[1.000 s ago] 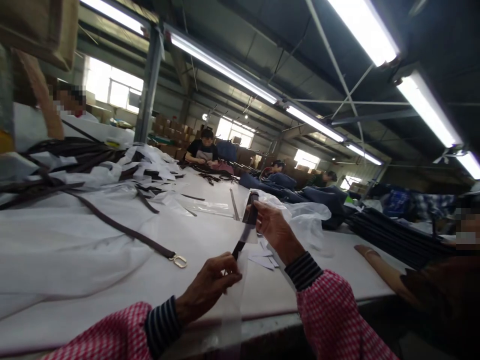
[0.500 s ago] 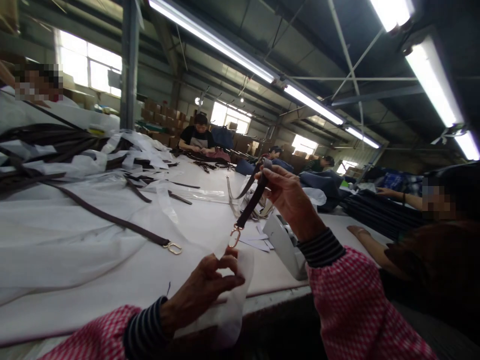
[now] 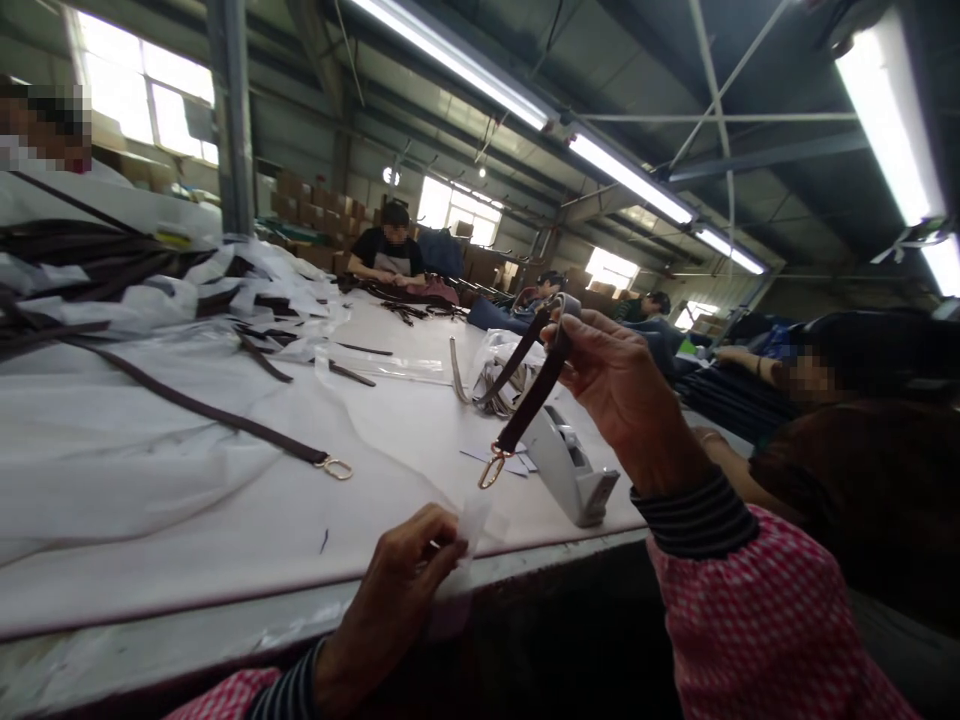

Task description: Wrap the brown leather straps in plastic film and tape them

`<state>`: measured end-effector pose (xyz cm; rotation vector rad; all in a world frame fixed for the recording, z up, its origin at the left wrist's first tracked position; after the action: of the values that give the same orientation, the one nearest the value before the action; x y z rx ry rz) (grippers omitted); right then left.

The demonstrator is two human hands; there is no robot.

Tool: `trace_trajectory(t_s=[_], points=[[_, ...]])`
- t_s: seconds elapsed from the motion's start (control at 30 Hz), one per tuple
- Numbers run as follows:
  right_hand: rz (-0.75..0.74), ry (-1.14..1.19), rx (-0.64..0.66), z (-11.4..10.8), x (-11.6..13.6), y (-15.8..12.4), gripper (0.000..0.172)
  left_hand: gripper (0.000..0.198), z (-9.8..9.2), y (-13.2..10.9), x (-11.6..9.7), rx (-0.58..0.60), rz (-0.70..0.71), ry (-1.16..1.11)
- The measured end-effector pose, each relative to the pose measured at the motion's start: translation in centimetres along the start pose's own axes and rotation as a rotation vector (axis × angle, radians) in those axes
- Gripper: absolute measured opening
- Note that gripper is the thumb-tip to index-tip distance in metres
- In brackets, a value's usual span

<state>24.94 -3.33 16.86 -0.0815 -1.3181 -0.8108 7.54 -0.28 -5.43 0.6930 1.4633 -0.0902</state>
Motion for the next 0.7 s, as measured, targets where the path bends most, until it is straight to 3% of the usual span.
trace_trajectory(t_s=[0.2,0.4,0.53,0.7], points=[[0.004,-0.015,-0.002,-1.0,-0.7,-0.7,0.013,0.020,0.5,-0.2,1.1,-0.028,0.016,0.078],[0.055,0.010,0.006,-1.5,-1.9,-1.6,0.016,0.024,0.7,0.2,-0.1,-0.003,0.132,0.125],[0.087,0.025,0.022,-2.0,-2.4,-2.2,0.017,0.023,1.0,1.0,-0.2,0.029,-0.030,0.044],[0.114,0.035,0.038,-2.8,-2.7,-2.3,0.017,0.026,2.3,2.1,-1.1,0.187,-0.258,-0.312]])
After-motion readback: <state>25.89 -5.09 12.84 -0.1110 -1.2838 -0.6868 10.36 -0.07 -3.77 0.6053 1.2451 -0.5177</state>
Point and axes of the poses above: each hand's wrist, its own y-axis towards the middle knuckle, its own z-axis out of the palm, x = y × z, the point moved 5 cm from there along y, towards the middle knuckle, and after that the axes turned 12 degrees about -x, right-handed, at the moved point
